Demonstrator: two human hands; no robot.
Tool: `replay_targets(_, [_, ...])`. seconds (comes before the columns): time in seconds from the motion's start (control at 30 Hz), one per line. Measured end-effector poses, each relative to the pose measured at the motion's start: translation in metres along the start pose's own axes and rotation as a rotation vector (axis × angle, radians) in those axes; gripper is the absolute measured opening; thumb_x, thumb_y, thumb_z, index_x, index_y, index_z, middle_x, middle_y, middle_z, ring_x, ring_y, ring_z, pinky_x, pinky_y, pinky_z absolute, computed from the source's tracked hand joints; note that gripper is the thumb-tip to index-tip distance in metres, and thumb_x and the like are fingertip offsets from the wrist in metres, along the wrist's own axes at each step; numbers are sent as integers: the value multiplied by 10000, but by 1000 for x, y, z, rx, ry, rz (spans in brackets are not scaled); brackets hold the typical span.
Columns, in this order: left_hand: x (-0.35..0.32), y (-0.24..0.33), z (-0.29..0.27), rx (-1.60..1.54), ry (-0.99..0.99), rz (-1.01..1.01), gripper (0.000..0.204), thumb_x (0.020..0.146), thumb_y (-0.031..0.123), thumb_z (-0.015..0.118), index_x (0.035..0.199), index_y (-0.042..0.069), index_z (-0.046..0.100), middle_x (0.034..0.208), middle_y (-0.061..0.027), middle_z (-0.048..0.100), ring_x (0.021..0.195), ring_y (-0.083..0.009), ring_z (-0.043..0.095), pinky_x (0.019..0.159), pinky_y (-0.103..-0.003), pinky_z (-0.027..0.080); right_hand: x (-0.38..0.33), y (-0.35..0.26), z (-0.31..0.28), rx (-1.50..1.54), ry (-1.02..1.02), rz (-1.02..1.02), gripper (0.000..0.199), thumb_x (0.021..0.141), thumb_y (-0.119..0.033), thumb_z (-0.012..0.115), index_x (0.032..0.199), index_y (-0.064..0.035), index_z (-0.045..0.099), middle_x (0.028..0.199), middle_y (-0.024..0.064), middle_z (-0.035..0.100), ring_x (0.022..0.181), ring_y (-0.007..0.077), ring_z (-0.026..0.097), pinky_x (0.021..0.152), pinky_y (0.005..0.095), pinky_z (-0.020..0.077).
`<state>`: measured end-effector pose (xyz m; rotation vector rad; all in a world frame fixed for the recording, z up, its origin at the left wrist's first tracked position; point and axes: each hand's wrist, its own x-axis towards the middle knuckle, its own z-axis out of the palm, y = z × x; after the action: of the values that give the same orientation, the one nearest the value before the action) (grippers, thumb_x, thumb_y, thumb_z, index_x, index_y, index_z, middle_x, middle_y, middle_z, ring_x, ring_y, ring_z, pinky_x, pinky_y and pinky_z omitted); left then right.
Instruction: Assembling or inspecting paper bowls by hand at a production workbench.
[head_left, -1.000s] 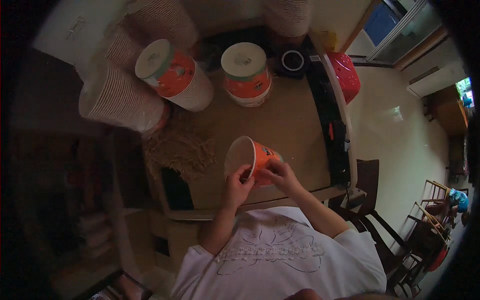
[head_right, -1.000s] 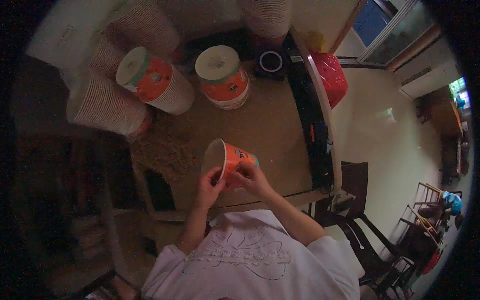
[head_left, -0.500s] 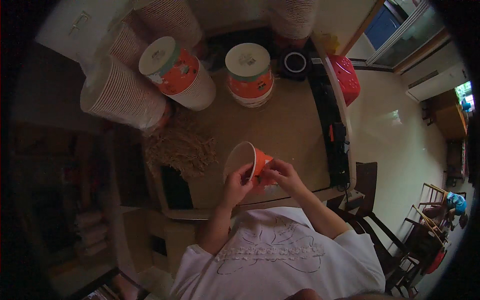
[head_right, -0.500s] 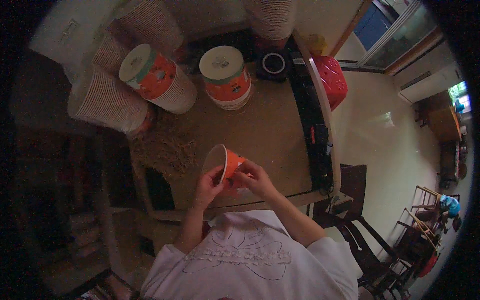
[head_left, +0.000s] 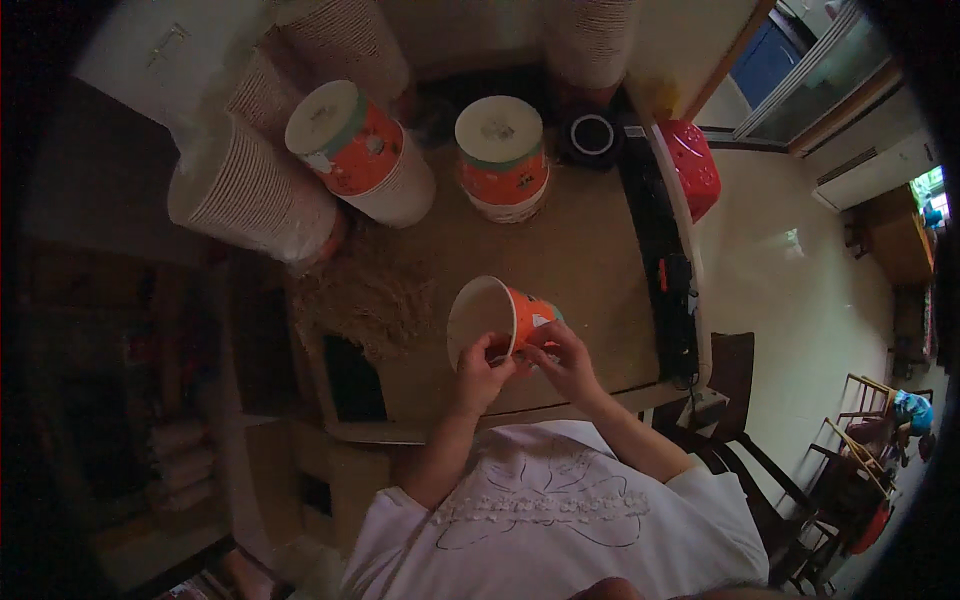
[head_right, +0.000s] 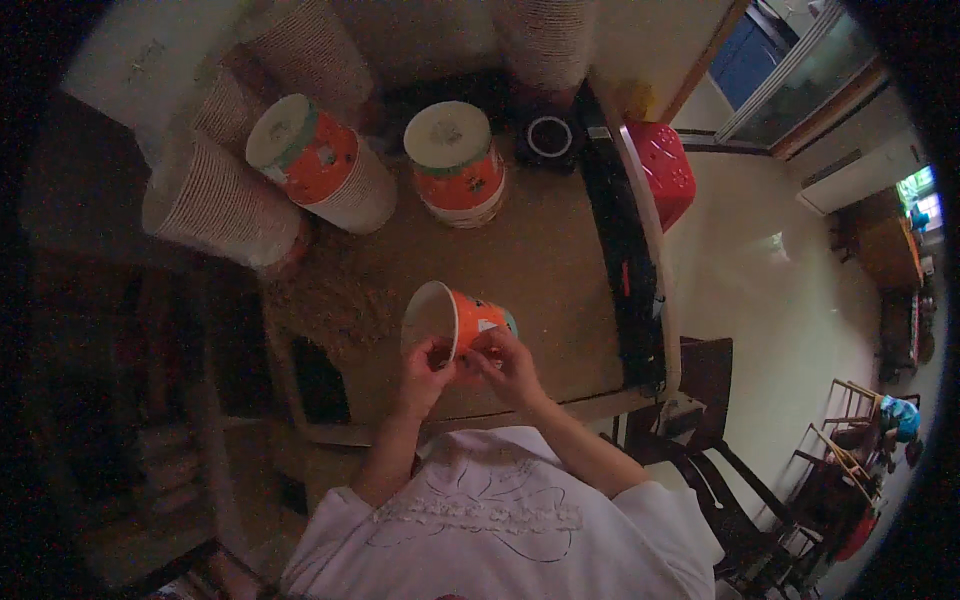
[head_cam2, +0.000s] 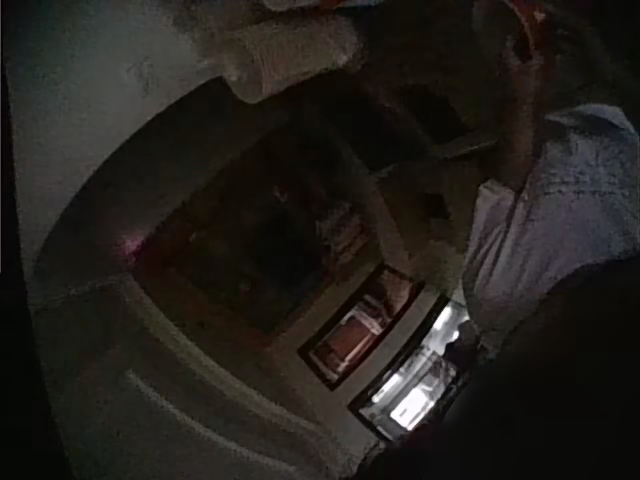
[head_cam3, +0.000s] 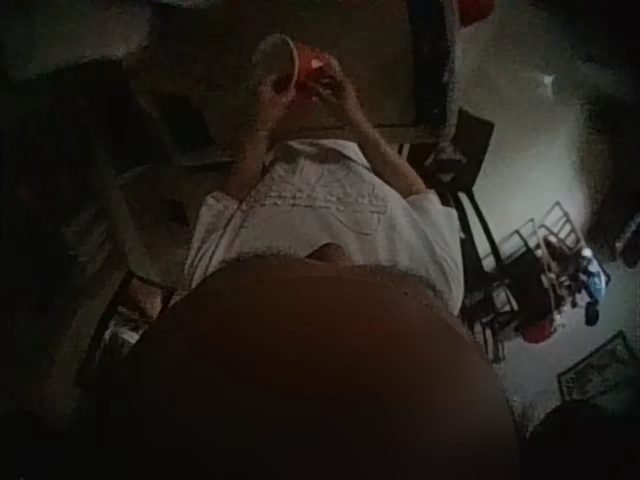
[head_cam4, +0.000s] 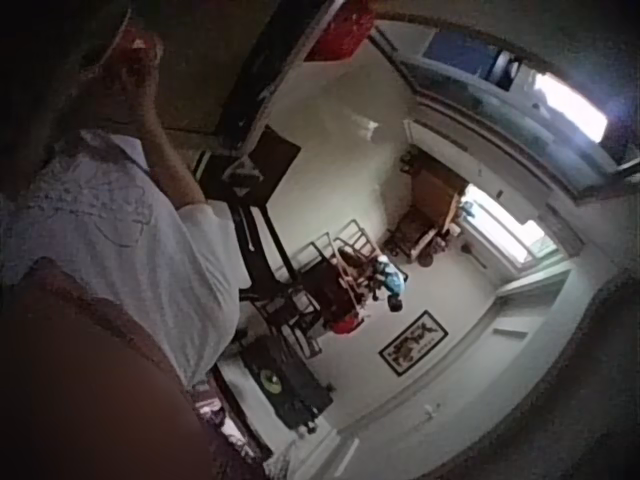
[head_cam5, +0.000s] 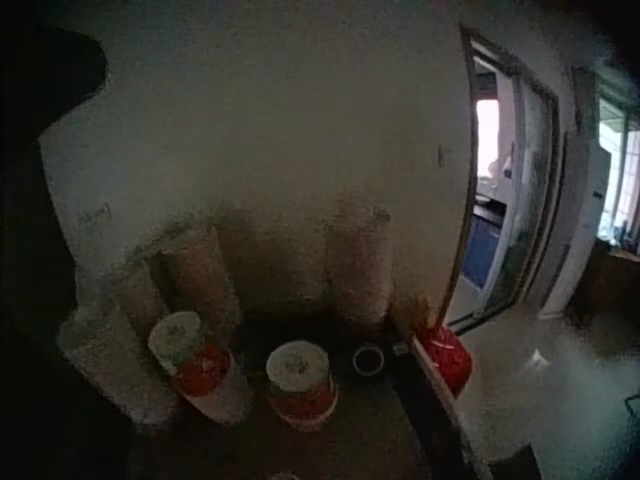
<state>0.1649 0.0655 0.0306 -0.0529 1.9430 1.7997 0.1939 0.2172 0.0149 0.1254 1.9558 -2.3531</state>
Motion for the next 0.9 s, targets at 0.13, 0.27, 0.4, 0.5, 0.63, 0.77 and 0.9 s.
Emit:
replay_targets(0.13, [2, 6, 15, 32, 87, 48, 196, 720, -49, 525, 911, -9, 505, 877, -70, 579, 813, -123, 570, 701, -244, 476, 6, -9, 9, -238, 157, -126, 96, 750, -14, 607, 810, -15, 532, 842, 42, 524, 751, 125, 544, 664, 265, 476])
replay_targets(0.27, [6, 1, 21, 92, 135, 102, 174, 724, -51, 522, 890, -6, 493, 854, -62, 578, 782, -116, 565, 673, -243, 480, 11, 0, 8, -276, 310, -122, 77, 773, -46, 589, 795, -17, 521, 764, 42, 559, 706, 116, 550, 630, 264, 478])
replay_targets(0.4, [11, -2, 20, 137, 160, 101, 160, 729, -47, 522, 879, 1, 492, 827, -49, 580, 765, -109, 563, 677, -243, 479, 13, -1, -7, -142, 282, 119, 77, 771, -34, 588, 821, -18, 532, 812, 44, 541, 762, 127, 567, 636, 267, 490])
replay_targets(0.5, [14, -10, 18, 78, 172, 148, 188, 741, -39, 524, 924, 0, 519, 839, -44, 590, 765, -110, 572, 680, -245, 479, 11, -4, -14, -155, 142, 29, 47, 803, -52, 543, 820, -15, 519, 742, 44, 556, 708, 115, 559, 645, 269, 481])
replay_targets(0.63, [13, -11, 16, 46, 66, 145, 253, 760, -40, 511, 1008, -2, 545, 887, -50, 601, 803, -115, 582, 703, -243, 478, 15, -6, -23, -121, -68, 103, 56, 803, -50, 550, 825, -8, 520, 780, 33, 535, 742, 109, 549, 689, 264, 469])
replay_targets(0.77, [10, -8, 19, -29, 53, 99, 256, 762, -48, 503, 1011, -7, 548, 872, -52, 608, 828, -112, 582, 725, -239, 474, 18, -9, -27, -108, -127, 174, 70, 795, -50, 566, 830, -6, 525, 828, 22, 512, 786, 114, 539, 718, 265, 459])
replay_targets(0.9, [13, -16, 18, 26, 57, 120, 262, 757, -54, 503, 1009, 1, 550, 855, -54, 612, 821, -112, 584, 722, -242, 475, 18, -9, -27, -120, -123, 157, 75, 794, -55, 571, 836, -7, 530, 849, 25, 503, 807, 114, 535, 718, 269, 461])
